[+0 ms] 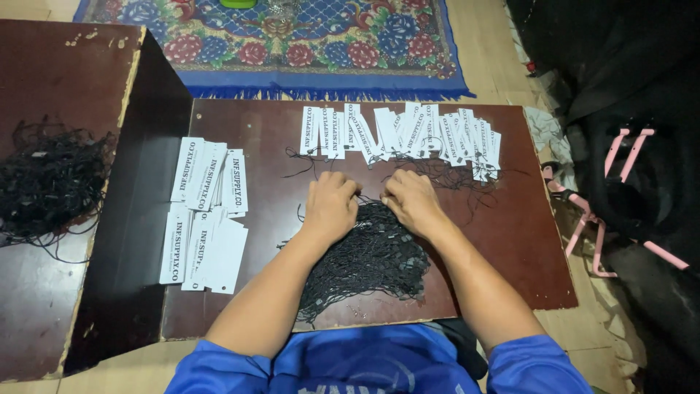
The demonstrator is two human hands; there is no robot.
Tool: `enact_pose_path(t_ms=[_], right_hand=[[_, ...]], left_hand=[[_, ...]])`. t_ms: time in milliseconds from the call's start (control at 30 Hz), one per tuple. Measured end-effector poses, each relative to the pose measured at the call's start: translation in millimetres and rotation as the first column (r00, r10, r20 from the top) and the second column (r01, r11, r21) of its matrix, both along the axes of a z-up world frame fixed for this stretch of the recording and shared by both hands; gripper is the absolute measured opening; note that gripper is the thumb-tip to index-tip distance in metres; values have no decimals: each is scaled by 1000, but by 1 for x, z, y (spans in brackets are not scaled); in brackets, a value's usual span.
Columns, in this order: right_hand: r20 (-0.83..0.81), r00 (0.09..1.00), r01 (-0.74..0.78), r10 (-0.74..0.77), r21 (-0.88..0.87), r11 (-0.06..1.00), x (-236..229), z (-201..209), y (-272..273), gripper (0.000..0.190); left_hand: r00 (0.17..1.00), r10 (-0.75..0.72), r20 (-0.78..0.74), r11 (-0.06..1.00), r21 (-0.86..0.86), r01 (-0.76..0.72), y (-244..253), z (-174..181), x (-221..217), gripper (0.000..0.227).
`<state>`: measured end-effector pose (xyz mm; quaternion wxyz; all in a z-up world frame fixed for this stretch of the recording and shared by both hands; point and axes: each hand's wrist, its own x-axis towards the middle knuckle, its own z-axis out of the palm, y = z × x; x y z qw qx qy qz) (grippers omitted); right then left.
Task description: The person is manually attaching black strings to white paper labels by threading the string through a small hole in each label.
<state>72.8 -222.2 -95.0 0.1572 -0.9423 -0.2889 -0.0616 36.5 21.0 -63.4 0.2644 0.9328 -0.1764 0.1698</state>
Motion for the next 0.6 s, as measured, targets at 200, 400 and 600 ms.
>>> enact_pose_path(t_ms=[200,400,600], right_hand=[[-148,988,66,-39,185,981,-4,11,-2,10],[-108,992,94,-58,365,926,-14,45,0,10],[14,992,-118,129,503,856,-34,75,20,7]], left_hand=[[999,-44,10,997,63,43,-6,-3,-2,8],[994,-94,62,993,-71,99,-10,7,-3,41],[986,-167,-26,983,-84,164,-18,2,-2,37]])
